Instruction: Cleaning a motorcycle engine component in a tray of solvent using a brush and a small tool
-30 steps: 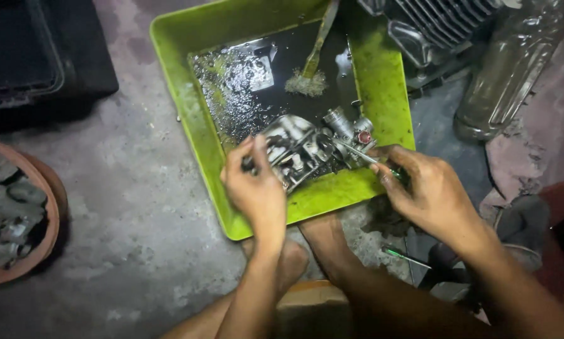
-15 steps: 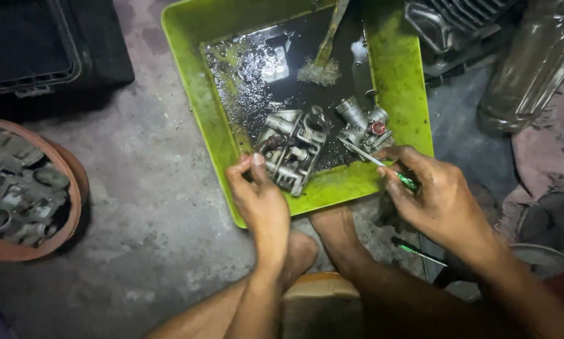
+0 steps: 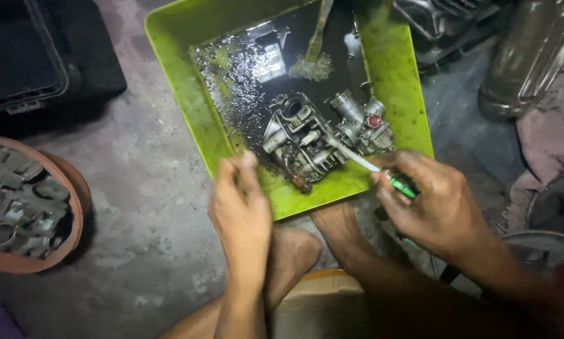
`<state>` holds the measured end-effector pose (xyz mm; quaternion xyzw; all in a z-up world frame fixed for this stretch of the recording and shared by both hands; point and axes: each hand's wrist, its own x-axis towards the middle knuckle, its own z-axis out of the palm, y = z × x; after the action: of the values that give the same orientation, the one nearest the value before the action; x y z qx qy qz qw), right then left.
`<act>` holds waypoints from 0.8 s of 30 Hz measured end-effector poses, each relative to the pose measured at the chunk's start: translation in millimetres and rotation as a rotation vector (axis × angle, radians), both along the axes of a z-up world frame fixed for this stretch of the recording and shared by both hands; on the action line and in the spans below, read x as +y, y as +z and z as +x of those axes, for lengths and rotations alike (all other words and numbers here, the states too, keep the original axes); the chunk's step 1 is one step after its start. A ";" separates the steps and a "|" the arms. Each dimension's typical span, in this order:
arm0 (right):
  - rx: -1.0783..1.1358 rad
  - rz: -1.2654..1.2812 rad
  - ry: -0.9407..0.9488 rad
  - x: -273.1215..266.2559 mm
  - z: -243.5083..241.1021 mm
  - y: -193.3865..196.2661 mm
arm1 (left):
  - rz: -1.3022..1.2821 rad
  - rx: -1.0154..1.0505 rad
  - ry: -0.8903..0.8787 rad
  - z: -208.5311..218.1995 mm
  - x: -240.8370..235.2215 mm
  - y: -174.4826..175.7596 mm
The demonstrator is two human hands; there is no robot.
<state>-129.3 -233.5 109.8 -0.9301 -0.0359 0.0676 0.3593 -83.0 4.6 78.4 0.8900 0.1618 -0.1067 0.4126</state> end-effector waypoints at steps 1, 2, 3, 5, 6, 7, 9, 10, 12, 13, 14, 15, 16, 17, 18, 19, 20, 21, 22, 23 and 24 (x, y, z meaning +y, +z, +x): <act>-0.001 -0.002 -0.006 3.3 -0.5 -0.8 | -0.002 -0.001 -0.006 10.5 -3.1 -13.8; 0.046 0.003 0.021 7.1 -1.1 -1.5 | -0.135 -0.080 0.009 21.0 -5.9 -27.3; 0.095 0.011 0.047 10.9 -2.1 -1.9 | -0.267 -0.155 0.025 30.5 -8.6 -40.3; 0.038 -0.011 0.051 16.7 -8.8 -20.3 | -0.321 -0.127 -0.044 47.5 -19.9 -59.4; -0.020 -0.033 0.059 19.3 -11.0 -30.0 | -0.374 -0.101 -0.109 56.9 -25.7 -69.2; -0.020 -0.033 0.055 24.1 -9.1 -32.0 | -0.374 -0.100 -0.113 59.2 -29.4 -70.9; -0.081 0.018 -0.004 33.0 -5.2 -37.3 | -0.554 -0.115 -0.208 63.6 -37.5 -75.7; -0.078 0.019 -0.009 33.4 -2.1 -36.3 | -0.554 -0.111 -0.212 65.0 -38.1 -80.3; -0.024 0.055 -0.032 36.4 -0.1 -33.9 | -0.543 -0.080 -0.234 63.2 -36.9 -89.5; -0.015 0.060 -0.038 34.9 1.1 -34.6 | -0.539 -0.069 -0.238 64.1 -37.0 -96.3; -0.002 0.109 -0.035 33.7 1.8 -35.0 | -0.582 -0.086 -0.218 64.3 -36.9 -102.7; 0.009 0.158 -0.029 32.3 2.6 -35.3 | -0.622 -0.106 -0.195 64.4 -36.3 -108.5; 0.016 0.165 -0.033 33.5 -0.9 -38.3 | -0.616 -0.098 -0.197 62.5 -36.1 -112.2; -0.011 0.134 0.000 33.5 -1.1 -41.3 | -0.640 -0.112 -0.200 65.0 -37.6 -115.8; -0.038 0.103 0.033 33.2 -0.9 -43.6 | -0.665 -0.125 -0.204 67.7 -39.4 -118.5; -0.045 0.099 0.026 36.0 -4.2 -46.1 | -0.668 -0.130 -0.214 67.4 -39.0 -114.5; -0.056 -0.038 0.077 38.7 -7.2 -48.6 | -0.667 -0.118 -0.204 67.1 -38.6 -110.5; -0.060 -0.173 0.133 41.5 -10.8 -50.9 | -0.663 -0.103 -0.188 64.9 -37.3 -106.5; -0.061 -0.174 0.130 39.4 -9.6 -52.1 | -0.664 -0.104 -0.190 63.4 -32.3 -113.4; -0.074 -0.175 0.153 38.1 -7.9 -54.2 | -0.639 -0.102 -0.158 61.7 -25.3 -120.2; -0.087 -0.176 0.176 37.0 -6.0 -56.6 | -0.614 -0.100 -0.125 60.1 -18.1 -127.3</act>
<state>-135.3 -196.4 53.2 -0.9533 -0.1269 0.0616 0.2671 -23.0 -13.4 -48.9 0.7362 0.0464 -0.1316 0.6622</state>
